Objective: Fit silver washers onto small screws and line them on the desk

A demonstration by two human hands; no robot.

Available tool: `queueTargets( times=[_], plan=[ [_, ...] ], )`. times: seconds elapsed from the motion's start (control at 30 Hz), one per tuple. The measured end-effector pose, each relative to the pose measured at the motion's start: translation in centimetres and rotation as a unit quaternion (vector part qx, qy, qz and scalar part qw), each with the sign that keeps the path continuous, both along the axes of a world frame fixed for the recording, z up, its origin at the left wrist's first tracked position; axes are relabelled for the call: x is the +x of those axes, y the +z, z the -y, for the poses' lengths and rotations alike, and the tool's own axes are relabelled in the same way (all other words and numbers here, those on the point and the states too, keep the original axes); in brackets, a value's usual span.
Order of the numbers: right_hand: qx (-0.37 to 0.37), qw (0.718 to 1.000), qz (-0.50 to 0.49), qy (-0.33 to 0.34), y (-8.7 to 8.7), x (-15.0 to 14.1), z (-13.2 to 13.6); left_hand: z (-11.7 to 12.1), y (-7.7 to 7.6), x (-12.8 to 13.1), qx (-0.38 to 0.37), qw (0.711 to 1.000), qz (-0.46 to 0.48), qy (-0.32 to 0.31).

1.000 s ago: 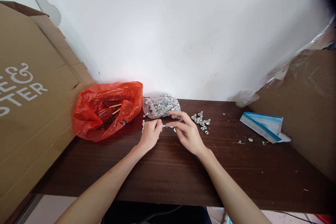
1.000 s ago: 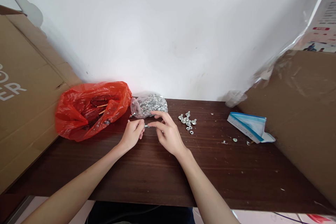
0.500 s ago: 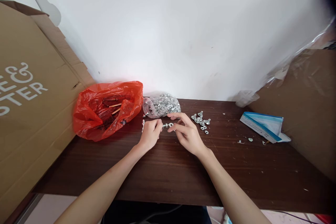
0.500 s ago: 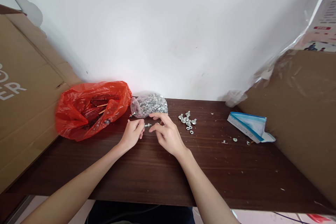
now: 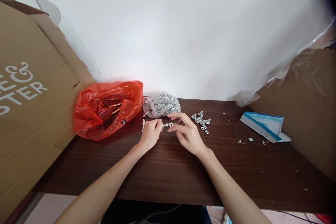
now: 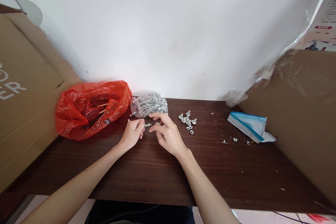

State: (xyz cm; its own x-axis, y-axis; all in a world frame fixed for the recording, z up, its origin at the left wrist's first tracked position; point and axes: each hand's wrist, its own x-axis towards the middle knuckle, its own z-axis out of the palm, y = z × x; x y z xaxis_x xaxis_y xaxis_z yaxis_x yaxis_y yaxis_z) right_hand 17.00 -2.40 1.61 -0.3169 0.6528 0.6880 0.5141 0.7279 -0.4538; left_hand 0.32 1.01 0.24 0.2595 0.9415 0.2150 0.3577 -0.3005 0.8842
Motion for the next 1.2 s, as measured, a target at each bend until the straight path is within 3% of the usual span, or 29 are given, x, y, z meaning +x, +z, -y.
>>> queueTargets(
  times=[0.63,1.2],
  plan=[
    [0.003,0.999,-0.015,-0.036,0.02,-0.12,-0.06,-0.06,-0.31,0.05,-0.008,1.000,0.006,-0.005],
    [-0.004,1.000,-0.011,-0.024,-0.05,0.07,-0.14,-0.05,-0.28,0.11,-0.010,1.000,0.003,-0.004]
  ],
)
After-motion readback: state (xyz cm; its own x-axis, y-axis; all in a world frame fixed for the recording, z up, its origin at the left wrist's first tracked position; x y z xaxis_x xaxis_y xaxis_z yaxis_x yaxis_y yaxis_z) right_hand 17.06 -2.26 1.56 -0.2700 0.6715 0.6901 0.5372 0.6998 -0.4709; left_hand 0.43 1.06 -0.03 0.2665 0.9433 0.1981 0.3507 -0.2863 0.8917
